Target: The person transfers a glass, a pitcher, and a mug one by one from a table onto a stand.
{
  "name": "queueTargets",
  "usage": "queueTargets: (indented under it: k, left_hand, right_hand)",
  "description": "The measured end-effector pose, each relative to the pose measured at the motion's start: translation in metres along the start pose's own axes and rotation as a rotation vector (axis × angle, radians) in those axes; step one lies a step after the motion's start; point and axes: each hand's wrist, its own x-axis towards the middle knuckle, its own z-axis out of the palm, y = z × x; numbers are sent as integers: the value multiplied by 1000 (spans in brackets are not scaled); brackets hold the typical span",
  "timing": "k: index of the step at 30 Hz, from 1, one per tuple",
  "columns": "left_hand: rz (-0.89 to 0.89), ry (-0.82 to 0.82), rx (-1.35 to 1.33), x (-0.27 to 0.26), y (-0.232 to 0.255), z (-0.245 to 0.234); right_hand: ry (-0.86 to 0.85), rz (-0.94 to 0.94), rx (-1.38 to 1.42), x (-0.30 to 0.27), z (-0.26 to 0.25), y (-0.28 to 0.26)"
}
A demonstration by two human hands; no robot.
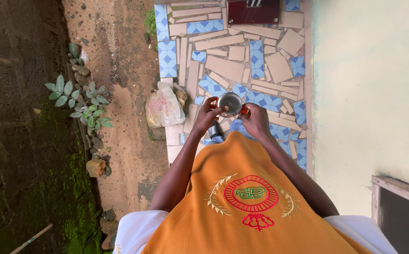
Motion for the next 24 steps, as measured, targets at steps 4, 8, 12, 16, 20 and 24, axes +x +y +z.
queueTargets:
  k: [4, 8, 12, 16, 20, 24]
  left_hand:
    - [-3, 28, 4, 15, 3, 6]
    - [-11, 59, -14, 41, 16, 15]
    - [-2, 74, -15, 74, 42, 37]
    - [8, 79, 92, 111, 78, 70]
    - [31, 56, 127, 135, 99, 108]
    - [65, 32, 117, 153, 107, 135]
  right_hand:
    - [-53, 35, 7, 23, -10, 4]
    - [-54, -21, 65, 56, -23, 10]
    - [-49, -52, 65, 91, -50, 22]
    - [-8, -33, 39, 123, -84, 41]
    - [20, 46, 64, 148, -118, 59]
    - [33, 115, 63, 164, -143, 76]
